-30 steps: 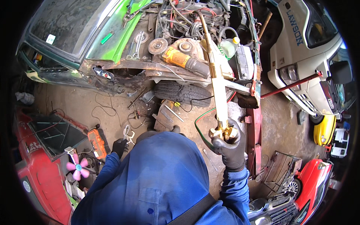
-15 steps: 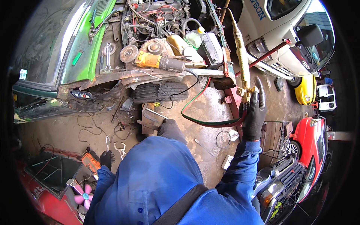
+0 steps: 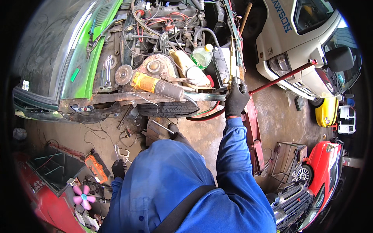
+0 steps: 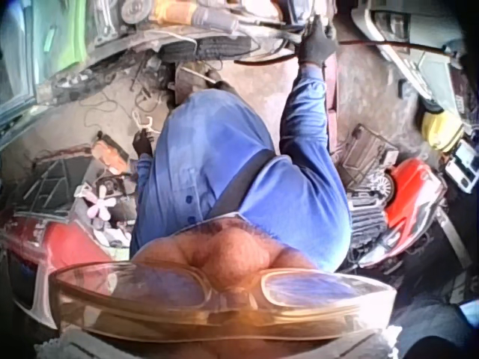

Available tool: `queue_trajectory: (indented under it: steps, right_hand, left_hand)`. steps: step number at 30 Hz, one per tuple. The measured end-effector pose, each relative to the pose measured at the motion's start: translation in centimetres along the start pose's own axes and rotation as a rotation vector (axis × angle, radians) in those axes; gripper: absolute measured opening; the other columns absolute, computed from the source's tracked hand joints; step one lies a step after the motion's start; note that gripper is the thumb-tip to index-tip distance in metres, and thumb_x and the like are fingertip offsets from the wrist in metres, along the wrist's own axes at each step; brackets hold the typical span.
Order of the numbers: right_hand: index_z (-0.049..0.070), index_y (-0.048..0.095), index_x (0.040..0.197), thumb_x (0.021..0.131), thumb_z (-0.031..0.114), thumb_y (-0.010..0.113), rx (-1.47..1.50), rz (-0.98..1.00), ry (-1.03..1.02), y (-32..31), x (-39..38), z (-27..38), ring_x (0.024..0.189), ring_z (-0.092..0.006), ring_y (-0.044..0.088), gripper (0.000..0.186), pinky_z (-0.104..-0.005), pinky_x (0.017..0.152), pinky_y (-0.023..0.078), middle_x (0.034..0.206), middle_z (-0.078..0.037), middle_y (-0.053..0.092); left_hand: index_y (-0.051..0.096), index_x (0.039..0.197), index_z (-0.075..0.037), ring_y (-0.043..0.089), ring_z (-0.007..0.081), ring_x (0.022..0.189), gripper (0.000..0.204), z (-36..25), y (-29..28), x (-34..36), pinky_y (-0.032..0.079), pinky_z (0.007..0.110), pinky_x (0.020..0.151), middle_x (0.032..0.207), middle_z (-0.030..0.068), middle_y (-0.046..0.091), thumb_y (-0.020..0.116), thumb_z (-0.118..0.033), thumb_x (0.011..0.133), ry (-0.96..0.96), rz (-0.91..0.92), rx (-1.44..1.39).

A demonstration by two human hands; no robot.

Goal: The person welds a section of a green car's front frame, then uses an angle grinder to smooth the weld and surrounding metal. They use a hammer and chisel to adjust the frame alignment, then weld the area again. The work is performed in a cluttered auto repair garage.

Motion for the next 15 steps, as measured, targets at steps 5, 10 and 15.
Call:
queue_trajectory:
  steps: [5,10,15]
  right_hand:
    - [-0.002,0.078,0.118,0.111,0.027,0.072,-0.017,0.087,0.066,3.0,1.7,-4.8,0.081,-0.0098,0.066,0.029,-0.0285,0.071,0.052,0.096,-0.005,0.077]
    - [-0.003,0.074,0.125,0.112,0.031,0.069,-0.213,0.153,0.021,4.4,2.5,-5.6,0.085,-0.0163,0.070,0.037,-0.0334,0.075,0.055,0.101,-0.011,0.078]
    - [-0.004,0.048,0.164,0.113,0.041,0.063,-0.593,0.300,0.014,4.9,3.2,-5.8,0.142,-0.0418,0.063,0.069,-0.0450,0.117,0.048,0.157,-0.030,0.062]
  left_hand:
    - [0.074,0.117,-0.004,0.069,0.0182,0.064,0.029,-1.2,2.8,-2.9,0.056,0.034,0.056,0.086,0.0075,0.073,0.070,-0.032,0.108,0.031,-0.037,0.055]
    - [0.076,0.110,-0.005,0.066,0.0138,0.061,0.027,0.1,1.9,-4.8,0.052,0.032,0.057,0.084,0.0062,0.074,0.069,-0.031,0.109,-0.029,-0.152,-0.049]
    - [0.077,0.124,-0.004,0.065,0.0107,0.068,0.033,-3.2,1.3,-6.4,0.054,0.030,0.062,0.089,0.0046,0.075,0.068,-0.033,0.112,0.129,-0.220,-0.015]
Point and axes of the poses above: each hand's wrist, its own x-axis towards the middle knuckle, its own y-axis out of the palm, z = x × y, the point moved 8 cm from there along x, towards the middle knuckle
